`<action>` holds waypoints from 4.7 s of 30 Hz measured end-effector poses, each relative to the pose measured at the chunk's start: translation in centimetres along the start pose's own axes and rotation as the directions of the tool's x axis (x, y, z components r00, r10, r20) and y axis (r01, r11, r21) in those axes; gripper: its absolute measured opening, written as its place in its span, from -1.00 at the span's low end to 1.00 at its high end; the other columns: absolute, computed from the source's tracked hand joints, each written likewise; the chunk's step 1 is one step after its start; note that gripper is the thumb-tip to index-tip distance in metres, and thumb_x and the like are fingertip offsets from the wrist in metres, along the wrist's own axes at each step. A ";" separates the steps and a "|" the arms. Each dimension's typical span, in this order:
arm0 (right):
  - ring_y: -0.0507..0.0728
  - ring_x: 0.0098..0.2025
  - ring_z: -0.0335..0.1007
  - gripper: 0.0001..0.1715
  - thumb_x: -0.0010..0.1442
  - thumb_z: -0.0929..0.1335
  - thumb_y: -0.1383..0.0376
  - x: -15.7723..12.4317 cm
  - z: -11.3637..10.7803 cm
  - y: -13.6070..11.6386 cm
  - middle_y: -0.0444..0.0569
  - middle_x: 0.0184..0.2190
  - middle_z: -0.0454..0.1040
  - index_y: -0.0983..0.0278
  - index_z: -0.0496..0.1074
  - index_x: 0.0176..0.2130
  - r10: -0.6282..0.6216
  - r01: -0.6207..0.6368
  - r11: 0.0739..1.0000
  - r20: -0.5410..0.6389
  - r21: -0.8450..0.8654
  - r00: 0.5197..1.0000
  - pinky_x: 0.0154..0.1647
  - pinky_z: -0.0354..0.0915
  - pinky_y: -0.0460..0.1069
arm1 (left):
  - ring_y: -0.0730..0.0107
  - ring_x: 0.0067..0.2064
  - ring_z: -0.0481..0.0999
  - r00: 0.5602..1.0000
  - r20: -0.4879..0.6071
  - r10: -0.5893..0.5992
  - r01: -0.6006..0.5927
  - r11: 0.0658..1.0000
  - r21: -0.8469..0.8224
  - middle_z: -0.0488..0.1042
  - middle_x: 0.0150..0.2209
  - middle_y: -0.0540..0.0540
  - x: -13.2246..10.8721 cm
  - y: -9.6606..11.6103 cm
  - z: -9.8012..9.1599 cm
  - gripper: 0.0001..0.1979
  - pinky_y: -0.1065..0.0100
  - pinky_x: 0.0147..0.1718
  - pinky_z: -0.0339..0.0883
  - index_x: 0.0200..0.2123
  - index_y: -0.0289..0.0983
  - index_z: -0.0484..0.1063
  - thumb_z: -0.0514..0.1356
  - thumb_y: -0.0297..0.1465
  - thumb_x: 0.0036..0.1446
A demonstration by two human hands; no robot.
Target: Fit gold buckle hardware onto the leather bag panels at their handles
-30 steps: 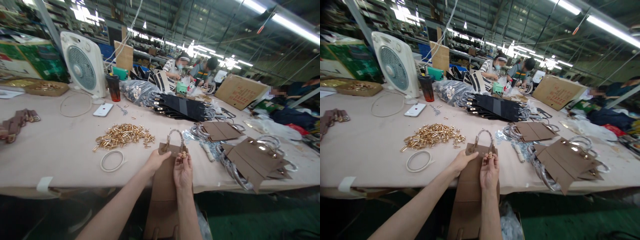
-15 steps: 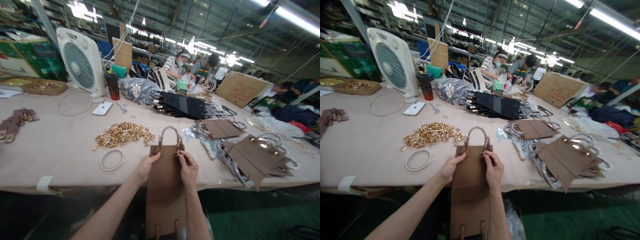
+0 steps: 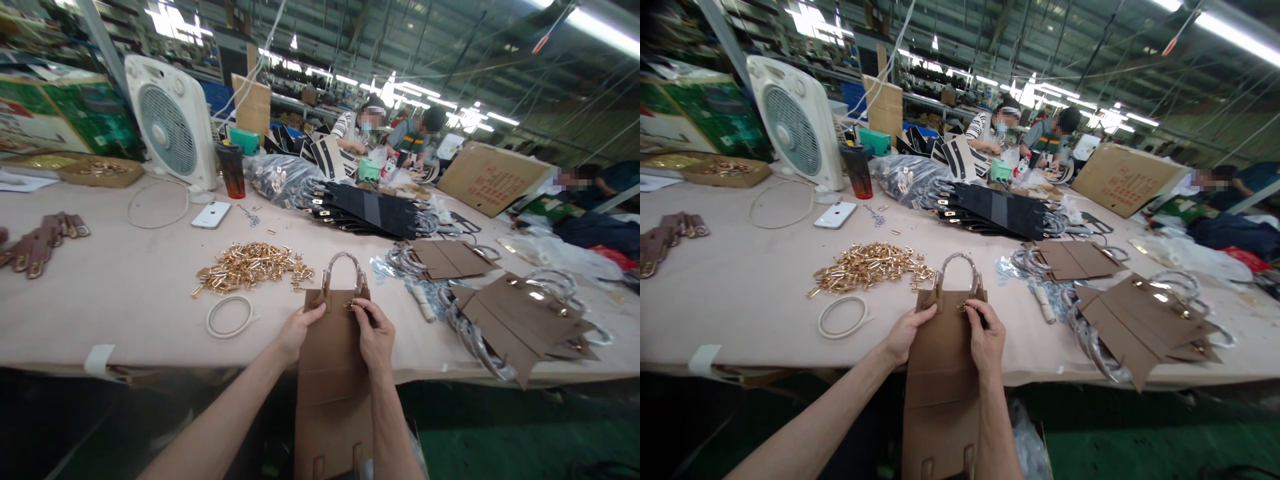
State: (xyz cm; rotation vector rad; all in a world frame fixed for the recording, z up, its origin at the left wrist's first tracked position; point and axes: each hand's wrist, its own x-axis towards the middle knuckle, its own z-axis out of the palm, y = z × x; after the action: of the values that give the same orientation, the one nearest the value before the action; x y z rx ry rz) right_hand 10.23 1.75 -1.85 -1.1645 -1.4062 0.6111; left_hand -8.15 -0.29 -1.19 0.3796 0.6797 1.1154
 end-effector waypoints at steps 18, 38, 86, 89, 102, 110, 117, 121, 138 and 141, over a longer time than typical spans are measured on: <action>0.23 0.05 0.56 -0.66 0.33 0.41 0.32 0.6 -0.9 0.6 0.05 -0.01 0.62 0.09 0.59 0.08 -0.295 0.332 0.926 0.204 -0.180 0.933 0.14 0.47 0.18 | -0.02 -0.14 0.72 0.999 -0.024 0.031 -0.031 1.000 0.007 0.68 -0.08 -0.34 0.2 -0.2 -0.1 -0.55 0.05 -0.05 0.59 0.02 -0.40 0.56 0.42 -0.28 0.12; 0.12 0.01 0.59 -0.65 0.45 0.32 0.35 1.5 -0.9 0.2 0.06 -0.02 0.60 0.16 0.53 0.15 -0.379 0.506 0.811 0.396 -0.293 0.837 0.07 0.54 0.02 | -0.03 -0.14 0.72 0.997 -0.049 0.066 -0.062 0.996 0.065 0.70 -0.14 -0.34 0.2 -0.2 0.2 -0.44 0.08 -0.02 0.56 0.06 -0.42 0.57 0.47 -0.21 0.07; 0.26 -0.08 0.58 -0.33 0.31 0.22 0.54 -1.5 1.4 -0.5 0.21 0.07 0.53 0.24 0.35 0.33 -0.234 0.534 0.515 0.489 -0.671 0.840 -0.16 0.55 0.06 | -0.02 -0.09 0.70 0.992 -0.024 0.123 -0.118 0.982 0.147 0.70 -0.13 -0.32 0.8 -0.9 0.2 -0.46 0.07 0.07 0.47 0.02 -0.41 0.61 0.45 -0.14 0.09; 0.31 -0.11 0.60 -0.24 0.25 0.19 0.58 -2.8 2.3 -0.4 0.31 0.14 0.49 0.27 0.27 0.38 -0.214 0.478 0.501 0.432 -0.721 0.876 -0.18 0.55 0.13 | -0.02 -0.01 0.67 0.986 0.025 0.168 -0.169 0.969 0.177 0.68 -0.07 -0.33 0.7 -0.8 0.3 -0.49 0.09 0.13 0.43 0.00 -0.41 0.62 0.44 -0.15 0.11; 0.26 0.12 0.50 -0.42 0.38 0.21 0.37 -2.8 1.5 0.4 0.11 0.11 0.46 0.09 0.37 0.32 -0.209 0.351 0.789 0.317 -0.504 0.925 0.11 0.52 0.18 | 0.01 0.07 0.59 0.919 -0.024 0.393 -0.304 0.746 0.593 0.64 0.02 -0.25 0.8 -0.9 0.0 -0.62 0.08 0.17 0.37 0.04 -0.32 0.55 0.28 -0.23 0.22; 0.28 0.15 0.49 -0.64 0.41 0.32 0.18 -1.7 1.4 0.7 0.13 0.12 0.53 0.19 0.52 0.12 -0.127 0.207 0.933 0.268 -0.294 0.955 0.22 0.42 0.25 | -0.08 0.10 0.52 0.865 0.070 0.498 0.010 -0.156 0.988 0.41 0.20 -0.34 -1.7 1.1 -0.8 -0.36 0.11 0.03 0.39 0.39 -0.25 0.18 0.17 -0.18 0.33; 0.23 0.03 0.58 -0.70 0.38 0.37 0.16 2.3 5.7 -3.4 0.05 0.00 0.64 0.17 0.59 0.03 -0.137 0.172 0.980 0.298 -0.095 0.945 0.12 0.47 0.16 | 0.06 -0.03 0.54 0.855 0.127 0.503 0.014 -0.268 0.963 0.46 0.05 -0.24 -2.0 1.0 -1.1 -0.49 0.22 -0.11 0.39 0.32 -0.18 0.24 0.09 -0.15 0.39; 0.15 -0.05 0.58 -0.77 0.36 0.38 0.30 5.4 10.8 -5.2 -0.03 -0.10 0.66 0.14 0.63 -0.06 -0.255 0.317 0.948 0.524 -0.030 0.813 0.08 0.46 0.08 | 0.03 -0.03 0.55 0.873 0.127 0.471 -0.017 -0.230 0.973 0.47 0.07 -0.29 -2.0 1.5 -1.2 -0.51 0.19 -0.11 0.39 0.29 -0.22 0.29 0.08 -0.15 0.38; 0.10 -0.07 0.48 -0.85 0.37 0.35 0.35 7.4 16.9 -3.0 -0.08 -0.10 0.54 0.17 0.54 -0.18 -0.176 0.455 0.858 0.694 -0.240 0.698 0.00 0.34 -0.03 | 0.02 -0.02 0.57 0.860 0.115 0.498 0.004 -0.231 0.973 0.49 0.09 -0.30 -2.1 1.5 -1.4 -0.64 0.14 -0.07 0.42 0.14 -0.21 0.49 0.11 -0.31 0.34; 0.13 -0.08 0.49 -0.84 0.38 0.30 0.34 7.0 16.3 -2.8 -0.04 -0.12 0.56 0.19 0.48 -0.12 -0.199 0.362 0.919 0.611 -0.155 0.766 0.03 0.36 0.03 | 0.07 -0.02 0.58 0.863 0.117 0.492 0.013 -0.253 0.968 0.53 0.05 -0.24 -2.1 1.6 -1.3 -0.67 0.19 -0.08 0.43 0.09 -0.18 0.52 0.08 -0.31 0.38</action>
State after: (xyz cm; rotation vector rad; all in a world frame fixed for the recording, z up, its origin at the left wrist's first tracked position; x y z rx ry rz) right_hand -4.96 11.14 0.16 -0.9652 -2.2136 0.6014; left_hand -10.70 -1.61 -0.60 1.9263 1.9126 0.7121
